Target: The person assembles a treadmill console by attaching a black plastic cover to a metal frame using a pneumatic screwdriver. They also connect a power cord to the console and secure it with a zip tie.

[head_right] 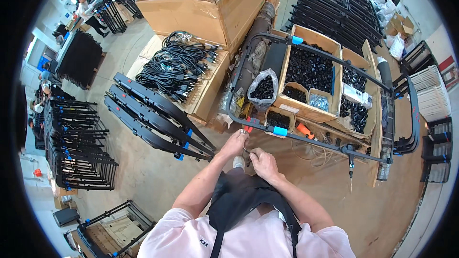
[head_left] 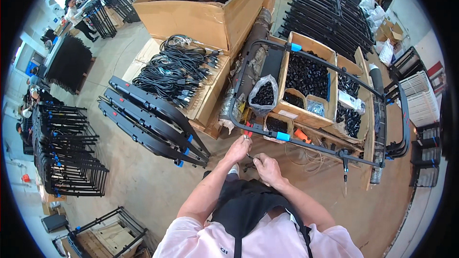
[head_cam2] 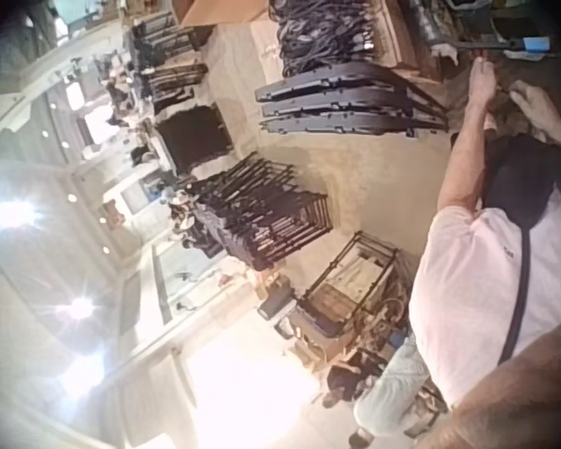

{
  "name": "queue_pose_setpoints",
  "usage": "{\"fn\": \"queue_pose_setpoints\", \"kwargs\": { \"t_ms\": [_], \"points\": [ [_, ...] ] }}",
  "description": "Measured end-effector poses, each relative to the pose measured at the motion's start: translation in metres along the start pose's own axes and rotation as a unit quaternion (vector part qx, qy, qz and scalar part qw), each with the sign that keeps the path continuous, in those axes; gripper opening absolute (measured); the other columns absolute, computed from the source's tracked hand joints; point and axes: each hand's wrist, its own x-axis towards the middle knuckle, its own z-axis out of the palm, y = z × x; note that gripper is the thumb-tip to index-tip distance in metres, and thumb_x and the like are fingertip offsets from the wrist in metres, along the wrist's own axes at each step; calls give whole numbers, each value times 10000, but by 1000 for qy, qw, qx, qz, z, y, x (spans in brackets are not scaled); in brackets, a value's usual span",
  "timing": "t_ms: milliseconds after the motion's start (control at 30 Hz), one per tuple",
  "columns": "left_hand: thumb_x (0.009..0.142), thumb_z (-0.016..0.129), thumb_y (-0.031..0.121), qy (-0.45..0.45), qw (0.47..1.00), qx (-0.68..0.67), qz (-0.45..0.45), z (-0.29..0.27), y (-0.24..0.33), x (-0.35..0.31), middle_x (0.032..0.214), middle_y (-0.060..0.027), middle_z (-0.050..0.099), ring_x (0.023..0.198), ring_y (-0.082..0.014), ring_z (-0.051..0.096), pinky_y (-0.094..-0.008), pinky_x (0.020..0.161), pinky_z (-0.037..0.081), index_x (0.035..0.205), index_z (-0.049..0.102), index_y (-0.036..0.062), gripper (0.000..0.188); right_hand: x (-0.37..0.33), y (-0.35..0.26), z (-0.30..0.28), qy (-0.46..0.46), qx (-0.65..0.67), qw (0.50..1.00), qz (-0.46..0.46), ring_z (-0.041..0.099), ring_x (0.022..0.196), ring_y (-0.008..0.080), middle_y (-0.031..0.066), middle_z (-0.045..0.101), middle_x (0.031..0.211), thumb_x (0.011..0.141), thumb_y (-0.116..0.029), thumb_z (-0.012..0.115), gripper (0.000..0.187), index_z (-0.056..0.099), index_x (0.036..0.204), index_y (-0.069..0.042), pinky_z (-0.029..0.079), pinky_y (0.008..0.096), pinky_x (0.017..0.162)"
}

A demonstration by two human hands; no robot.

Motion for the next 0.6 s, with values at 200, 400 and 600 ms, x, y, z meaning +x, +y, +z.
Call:
{"fn": "queue_pose_setpoints", "kwargs": {
  "t_ms": [200, 400, 600],
  "points": [
    [1049, 463, 320, -35, 993, -92, -70, -9, 1, 21, 899, -134, 671, 852, -280, 645, -421, 829, 506, 1038, 630, 5, 356, 14, -4, 2, 32, 19, 999, 26, 728, 997, 446, 246, 761, 1036, 1048, -278, 611, 302, 729, 1159, -23, 556, 525, 877],
    [1058, 473, 327, -104, 993, -34, -48, -15, 1, 35, 914, -149, 659, 847, -277, 650, -408, 788, 540, 995, 637, -11, 381, 17, -5, 0, 30, 17, 998, 58, 727, 1012, 439, 240, 762, 1044, 1050, -283, 610, 304, 727, 1182, -35, 558, 516, 888],
    [1077, 538, 297, -99, 980, -139, -102, -27, 7, 33, 902, -119, 679, 863, -204, 620, -375, 784, 496, 974, 653, 0, 334, 19, -8, 0, 26, 19, 998, 63, 725, 1036, 429, 238, 762, 1066, 1050, -317, 604, 327, 728, 1200, -54, 553, 516, 907]
  ]
}}
